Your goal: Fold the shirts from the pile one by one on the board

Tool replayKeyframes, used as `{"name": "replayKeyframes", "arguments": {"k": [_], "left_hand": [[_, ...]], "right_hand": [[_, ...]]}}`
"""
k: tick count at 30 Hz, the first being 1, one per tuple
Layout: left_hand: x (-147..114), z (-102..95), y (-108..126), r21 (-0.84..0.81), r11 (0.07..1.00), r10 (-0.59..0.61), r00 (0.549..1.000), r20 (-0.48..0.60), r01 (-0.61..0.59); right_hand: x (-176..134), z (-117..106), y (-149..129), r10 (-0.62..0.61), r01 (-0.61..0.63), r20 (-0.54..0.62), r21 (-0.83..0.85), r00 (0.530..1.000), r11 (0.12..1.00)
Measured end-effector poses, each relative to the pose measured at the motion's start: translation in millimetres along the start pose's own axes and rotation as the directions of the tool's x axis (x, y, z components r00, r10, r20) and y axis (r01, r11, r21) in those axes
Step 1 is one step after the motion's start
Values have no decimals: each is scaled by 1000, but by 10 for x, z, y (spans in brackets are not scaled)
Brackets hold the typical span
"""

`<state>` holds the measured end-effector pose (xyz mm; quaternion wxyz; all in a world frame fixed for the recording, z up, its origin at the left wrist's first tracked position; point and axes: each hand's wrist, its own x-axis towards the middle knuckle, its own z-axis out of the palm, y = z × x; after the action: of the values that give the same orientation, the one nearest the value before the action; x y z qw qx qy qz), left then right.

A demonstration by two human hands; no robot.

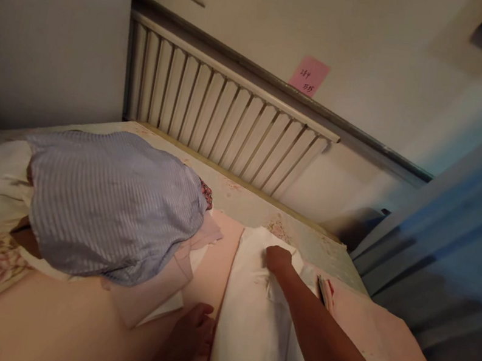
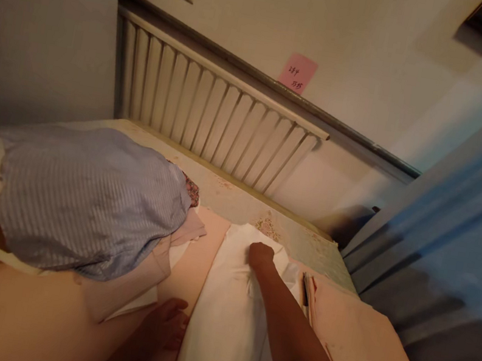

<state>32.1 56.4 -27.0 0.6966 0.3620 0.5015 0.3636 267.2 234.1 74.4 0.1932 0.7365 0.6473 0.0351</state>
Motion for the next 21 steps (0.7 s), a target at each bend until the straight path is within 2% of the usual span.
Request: {"name": "replayKeyframes", "arguments": {"k": [5, 9, 12, 14, 17, 19, 21], "left_hand": [[-42, 15, 84, 23, 1000, -17, 1000, -20, 18], [-110, 15, 204, 46, 999, -27, 1000, -7, 28], [-158, 2, 254, 38, 999, -7, 1000, 8, 7], [-193, -17, 263, 28, 1000, 6, 1000, 13, -7], [-263, -51, 245, 25, 995, 92, 996, 22, -92], [-320, -65, 219, 60, 983, 176, 984, 4, -176], [-387, -62, 188, 119, 961, 254, 967, -37, -248]], "right_hand": [[-174, 25, -44, -58, 59, -40, 13, 997, 998], [-382, -193, 7, -82, 96, -225, 55, 971, 994], [-742, -313, 45, -94, 137, -370, 91, 924, 986], [-1087, -268, 81, -111, 182, -436, 126, 893, 975], [-1680, 51, 174, -142, 325, -527, 274, 838, 905], [-2076, 406, 251, -122, 371, -535, 387, 836, 844], [-2443, 815, 316, -91, 369, -510, 476, 855, 799]]}}
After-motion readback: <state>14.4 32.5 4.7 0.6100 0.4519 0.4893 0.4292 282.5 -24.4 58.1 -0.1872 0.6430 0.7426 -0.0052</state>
